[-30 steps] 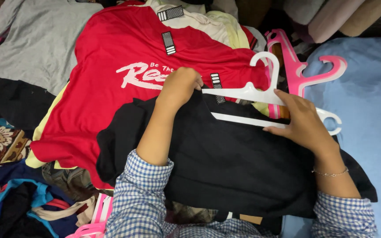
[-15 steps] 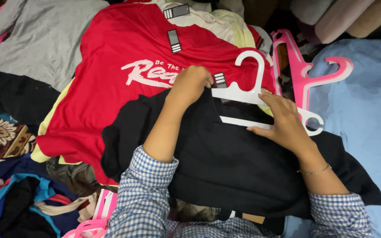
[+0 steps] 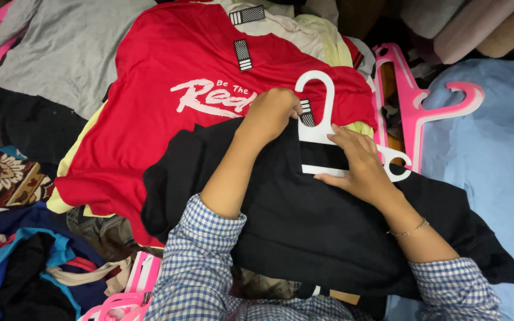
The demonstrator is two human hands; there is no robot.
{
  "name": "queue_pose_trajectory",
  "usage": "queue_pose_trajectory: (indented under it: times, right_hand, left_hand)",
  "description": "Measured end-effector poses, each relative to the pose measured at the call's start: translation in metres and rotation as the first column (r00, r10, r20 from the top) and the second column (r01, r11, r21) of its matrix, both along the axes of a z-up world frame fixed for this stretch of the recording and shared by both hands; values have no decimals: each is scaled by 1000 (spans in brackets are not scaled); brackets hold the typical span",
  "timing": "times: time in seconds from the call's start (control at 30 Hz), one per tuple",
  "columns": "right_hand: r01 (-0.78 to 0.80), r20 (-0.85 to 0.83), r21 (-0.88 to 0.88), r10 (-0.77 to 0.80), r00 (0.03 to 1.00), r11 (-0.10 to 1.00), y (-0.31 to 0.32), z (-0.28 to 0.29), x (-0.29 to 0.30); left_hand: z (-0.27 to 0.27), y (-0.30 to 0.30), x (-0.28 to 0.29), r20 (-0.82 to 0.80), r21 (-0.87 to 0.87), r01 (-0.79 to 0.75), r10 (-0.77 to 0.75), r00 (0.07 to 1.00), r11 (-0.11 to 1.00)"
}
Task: The person picks up a black t-shirt from a pile of clothes, places a white hanger inside it, and smooths the fabric. They then pick up a red t-shirt, place a pink hanger inside it, and smooth it out.
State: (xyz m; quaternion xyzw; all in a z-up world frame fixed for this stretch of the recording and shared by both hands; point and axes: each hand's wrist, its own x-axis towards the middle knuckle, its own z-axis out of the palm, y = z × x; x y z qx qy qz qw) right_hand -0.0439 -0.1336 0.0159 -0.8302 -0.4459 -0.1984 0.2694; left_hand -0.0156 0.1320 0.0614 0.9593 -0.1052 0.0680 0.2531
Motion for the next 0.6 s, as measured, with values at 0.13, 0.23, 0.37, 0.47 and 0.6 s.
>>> queue_pose_trajectory:
  times: [0.13,0.23,0.37,0.47,0.6]
  right_hand:
    - [1,-5,17,0,1000,1000,9,-4,-3]
    - [-29,13,3,29,999,1000,19,3,-3]
    - [-36,33,3,36,999,999,35,2,4]
    - [-48,28,2,48,998,999,42,0,7]
    - [-47,-1,13,47,999,999,43,-1,5]
  left_hand:
    - [-3,-1,0,15,-21,-16,16,1000,1000]
    - [0,-1,0,13,-13,-3,3,1000,1000]
    - [0,1,0,20,0,-8,8,1000,1000]
    - [13,6,-8,8,-41,11,-11,1000,999]
    - [11,14,-6,-127,-139,14,-32,991,990]
